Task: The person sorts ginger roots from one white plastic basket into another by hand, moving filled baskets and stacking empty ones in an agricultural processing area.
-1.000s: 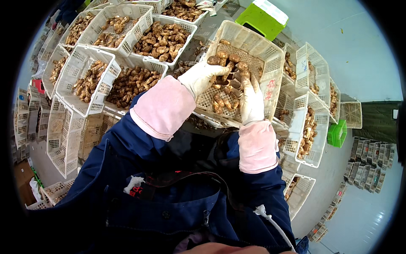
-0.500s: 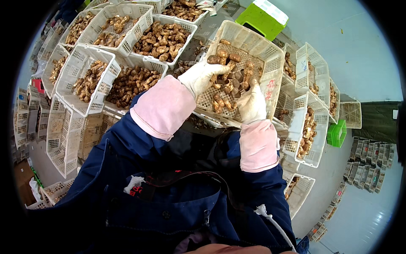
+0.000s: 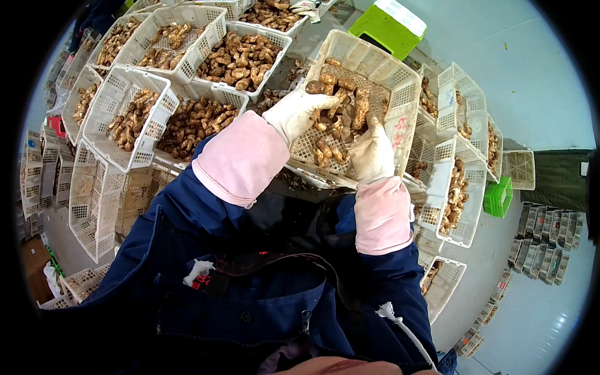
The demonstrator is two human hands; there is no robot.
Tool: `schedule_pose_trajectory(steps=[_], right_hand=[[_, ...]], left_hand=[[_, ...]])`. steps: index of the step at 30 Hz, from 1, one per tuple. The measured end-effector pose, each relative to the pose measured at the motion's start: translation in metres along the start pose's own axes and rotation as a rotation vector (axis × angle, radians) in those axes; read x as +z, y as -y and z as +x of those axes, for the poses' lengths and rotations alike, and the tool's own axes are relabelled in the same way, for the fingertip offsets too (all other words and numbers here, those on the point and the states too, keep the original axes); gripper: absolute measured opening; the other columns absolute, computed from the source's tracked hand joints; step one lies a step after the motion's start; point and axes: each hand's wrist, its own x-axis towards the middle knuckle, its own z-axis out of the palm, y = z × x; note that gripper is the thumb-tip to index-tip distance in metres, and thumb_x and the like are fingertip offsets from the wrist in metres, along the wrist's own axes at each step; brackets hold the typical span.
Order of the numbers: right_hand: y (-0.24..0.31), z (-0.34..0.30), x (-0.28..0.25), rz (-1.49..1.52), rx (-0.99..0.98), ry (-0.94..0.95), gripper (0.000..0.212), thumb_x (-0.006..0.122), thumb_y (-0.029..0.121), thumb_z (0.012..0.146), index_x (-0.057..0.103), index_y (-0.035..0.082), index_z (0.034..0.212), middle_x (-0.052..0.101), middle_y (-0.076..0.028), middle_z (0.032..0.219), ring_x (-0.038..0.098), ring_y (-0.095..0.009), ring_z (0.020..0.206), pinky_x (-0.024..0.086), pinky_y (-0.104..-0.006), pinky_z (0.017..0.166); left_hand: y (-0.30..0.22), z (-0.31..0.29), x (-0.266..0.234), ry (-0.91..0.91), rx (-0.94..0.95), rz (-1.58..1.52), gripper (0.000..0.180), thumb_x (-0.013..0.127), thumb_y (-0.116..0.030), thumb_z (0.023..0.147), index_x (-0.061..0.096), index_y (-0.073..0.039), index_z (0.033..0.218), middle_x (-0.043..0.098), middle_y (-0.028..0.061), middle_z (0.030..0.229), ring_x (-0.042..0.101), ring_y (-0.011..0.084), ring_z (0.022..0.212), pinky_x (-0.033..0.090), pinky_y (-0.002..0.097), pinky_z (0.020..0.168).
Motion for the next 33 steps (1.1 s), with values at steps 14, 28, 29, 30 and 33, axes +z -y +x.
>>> schedule_pose_trajectory(steps=[14,28,29,30,33], right_hand=[[-0.010,0.003,-0.005,-0.304,-0.137,0.178,0.057,0.063,0.002,0.090,0.039,0.000,0.142,0.056,-0.011,0.129,0.057,-0.019,0.112,0.052,-0.0378,0.095],[-0.022,0.013,-0.006,-0.648,-0.336,0.042,0.062,0.064,-0.004,0.085,0.037,-0.008,0.141,0.051,-0.017,0.137,0.051,-0.020,0.123,0.041,-0.0290,0.104],[-0.020,0.008,-0.004,-0.798,-0.329,0.025,0.060,0.064,0.001,0.088,0.037,-0.006,0.142,0.052,-0.015,0.136,0.052,-0.020,0.122,0.040,-0.0290,0.104],[-0.017,0.006,0.000,-0.755,-0.309,0.028,0.061,0.064,0.002,0.090,0.036,-0.006,0.143,0.051,-0.015,0.137,0.051,-0.020,0.123,0.040,-0.0289,0.104],[-0.015,0.007,-0.002,-0.649,-0.320,0.012,0.051,0.059,0.008,0.095,0.040,-0.003,0.141,0.056,-0.013,0.132,0.056,-0.020,0.117,0.046,-0.0309,0.100]], left_hand=[[0.002,0.000,-0.003,0.026,0.053,-0.051,0.034,0.061,-0.007,0.090,0.057,0.000,0.123,0.067,0.0099,0.108,0.066,0.0187,0.096,0.055,0.0333,0.080],[0.003,0.004,-0.007,-0.042,-0.012,0.124,0.036,0.065,-0.011,0.089,0.058,0.000,0.123,0.066,0.0096,0.109,0.064,0.0186,0.097,0.055,0.0338,0.082],[0.007,0.004,-0.009,-0.016,0.012,0.043,0.035,0.066,-0.011,0.089,0.059,-0.001,0.121,0.066,0.0084,0.108,0.064,0.0173,0.096,0.055,0.0325,0.081],[0.007,0.004,-0.009,-0.014,0.006,0.052,0.034,0.066,-0.012,0.089,0.059,-0.001,0.121,0.066,0.0082,0.107,0.064,0.0171,0.095,0.055,0.0326,0.081],[0.003,0.005,-0.004,0.006,0.009,0.048,0.034,0.066,-0.013,0.089,0.060,-0.001,0.119,0.066,0.0075,0.106,0.064,0.0167,0.094,0.055,0.0334,0.080]])
